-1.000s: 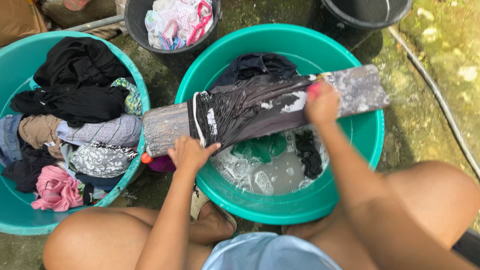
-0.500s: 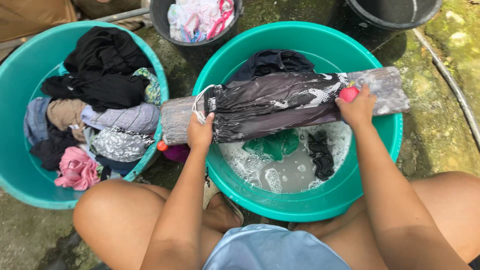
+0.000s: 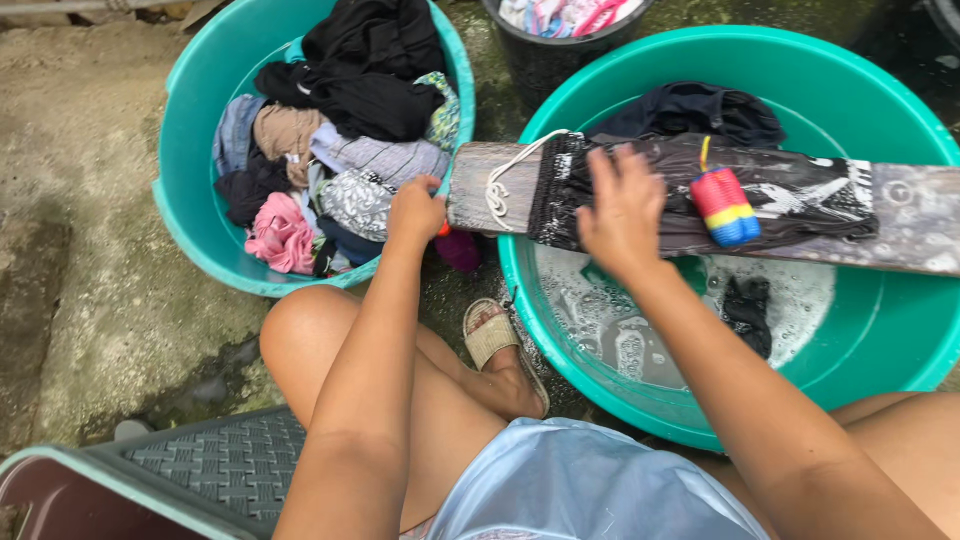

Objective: The person hand-washes a black garment by scrubbing it against a wooden board in a basin of soapy water using a small brush, and then places it in a bucket with other dark items.

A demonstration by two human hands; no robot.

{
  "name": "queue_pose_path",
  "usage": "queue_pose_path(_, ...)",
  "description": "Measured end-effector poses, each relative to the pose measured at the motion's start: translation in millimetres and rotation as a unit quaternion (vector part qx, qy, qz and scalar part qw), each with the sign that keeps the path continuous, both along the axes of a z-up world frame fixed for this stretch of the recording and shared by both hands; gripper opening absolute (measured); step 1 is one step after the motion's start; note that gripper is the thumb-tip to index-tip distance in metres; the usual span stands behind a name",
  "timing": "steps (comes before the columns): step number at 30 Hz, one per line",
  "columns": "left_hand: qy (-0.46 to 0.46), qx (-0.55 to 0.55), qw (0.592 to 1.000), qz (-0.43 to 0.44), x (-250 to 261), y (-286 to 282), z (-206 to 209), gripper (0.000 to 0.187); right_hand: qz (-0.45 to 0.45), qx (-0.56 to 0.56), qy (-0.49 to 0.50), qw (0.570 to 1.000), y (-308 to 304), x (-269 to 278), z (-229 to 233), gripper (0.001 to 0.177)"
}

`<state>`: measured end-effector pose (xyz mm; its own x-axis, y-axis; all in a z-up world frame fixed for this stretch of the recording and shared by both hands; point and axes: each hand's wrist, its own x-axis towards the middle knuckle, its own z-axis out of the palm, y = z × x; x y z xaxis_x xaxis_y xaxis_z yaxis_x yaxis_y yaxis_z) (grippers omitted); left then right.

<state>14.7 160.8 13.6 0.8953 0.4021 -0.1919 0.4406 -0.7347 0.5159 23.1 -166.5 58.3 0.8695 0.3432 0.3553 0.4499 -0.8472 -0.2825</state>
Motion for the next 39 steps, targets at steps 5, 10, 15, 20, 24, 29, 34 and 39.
queue_pose_path(5, 0.045, 0.006, 0.998, -0.037, -36, -13, -30, 0.060, 0.200, 0.053, 0.187, 0.960, 72, -65, -6, 0.060)
queue_pose_path(10, 0.088, 0.030, 0.995, -0.024, -32, -20, -79, 0.055, 0.206, 0.050, 0.270, 0.939, 66, -97, -19, 0.051)
queue_pose_path(15, 0.097, 0.124, 0.986, -0.062, -20, -10, -121, 0.028, 0.183, 0.096, 0.301, 0.931, 42, -99, -26, 0.044)
queue_pose_path(20, 0.087, 0.250, 0.955, -0.137, -30, -35, -30, 0.020, 0.160, 0.113, 0.355, 0.914, 26, -102, -5, 0.047)
queue_pose_path(24, -0.138, 0.254, 0.937, -0.197, -67, -88, 121, 0.021, 0.222, 0.206, 0.249, 0.920, 22, -102, 30, 0.085)
queue_pose_path(29, -0.333, 0.085, 0.904, -0.254, -75, -152, 225, 0.027, 0.157, 0.326, 0.151, 0.920, 11, -87, 74, 0.103)
queue_pose_path(34, -0.393, -0.006, 0.891, -0.228, -31, -181, 207, 0.028, 0.084, 0.158, -0.021, 0.984, -63, -44, 123, 0.072)
queue_pose_path(39, -0.394, -0.184, 0.883, -0.179, 36, -233, 133, 0.036, 0.048, -0.031, -0.163, 0.985, -121, -24, 168, 0.061)
